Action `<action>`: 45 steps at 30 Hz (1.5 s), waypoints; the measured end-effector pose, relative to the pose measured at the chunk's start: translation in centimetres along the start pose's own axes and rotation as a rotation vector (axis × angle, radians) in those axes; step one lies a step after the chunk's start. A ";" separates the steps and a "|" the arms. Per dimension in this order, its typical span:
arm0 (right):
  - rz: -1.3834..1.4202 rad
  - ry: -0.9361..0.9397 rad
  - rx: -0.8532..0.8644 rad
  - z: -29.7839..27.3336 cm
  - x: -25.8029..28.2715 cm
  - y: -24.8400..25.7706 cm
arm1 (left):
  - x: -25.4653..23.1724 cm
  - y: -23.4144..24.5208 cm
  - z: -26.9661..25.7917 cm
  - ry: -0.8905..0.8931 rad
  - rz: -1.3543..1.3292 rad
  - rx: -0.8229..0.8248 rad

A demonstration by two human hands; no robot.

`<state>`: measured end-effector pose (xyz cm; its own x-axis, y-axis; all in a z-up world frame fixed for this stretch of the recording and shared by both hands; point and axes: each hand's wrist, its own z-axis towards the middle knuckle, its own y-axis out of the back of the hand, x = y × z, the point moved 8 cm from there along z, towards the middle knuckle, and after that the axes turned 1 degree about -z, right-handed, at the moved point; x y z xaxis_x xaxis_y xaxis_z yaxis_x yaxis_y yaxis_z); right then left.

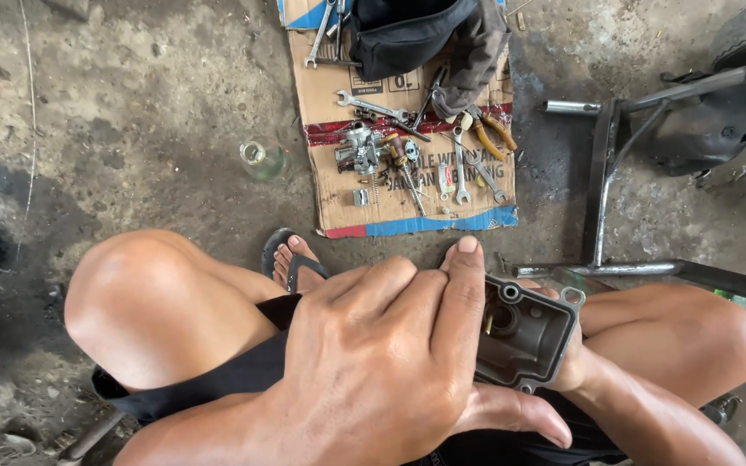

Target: The person sits on the ground and assembles a small metallic engine component, inserting a ring and a wire into the housing. They use a wrench to tighten a bolt on the side of the part.

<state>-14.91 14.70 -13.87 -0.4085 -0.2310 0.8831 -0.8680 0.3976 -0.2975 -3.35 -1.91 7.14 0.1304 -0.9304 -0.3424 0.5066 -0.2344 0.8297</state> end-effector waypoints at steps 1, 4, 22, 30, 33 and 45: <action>-0.026 0.011 0.005 0.1 0.2 -0.1 | 0.1 0.0 0.0 0.004 -0.001 0.002; -0.105 0.048 0.021 0.6 0.9 -0.4 | 0.4 0.0 -0.1 0.025 -0.033 -0.012; -0.442 0.283 -0.066 2.4 9.6 -5.3 | 2.9 -0.5 0.6 0.041 -0.342 -0.007; -0.300 0.502 0.039 2.9 11.3 -6.2 | 3.2 -1.0 0.2 0.081 -0.426 -0.023; -0.395 0.540 -0.038 2.9 11.5 -5.7 | 3.3 -2.1 0.0 0.106 -0.517 0.028; -0.319 0.433 -0.044 2.7 11.4 -4.0 | 2.7 -4.0 -0.7 -0.006 -0.679 0.142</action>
<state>-16.86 8.06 -3.65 0.0352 0.0369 0.9987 -0.9136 0.4061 0.0172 -4.43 -3.29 2.61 -0.1815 -0.5659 -0.8042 0.3578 -0.7998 0.4821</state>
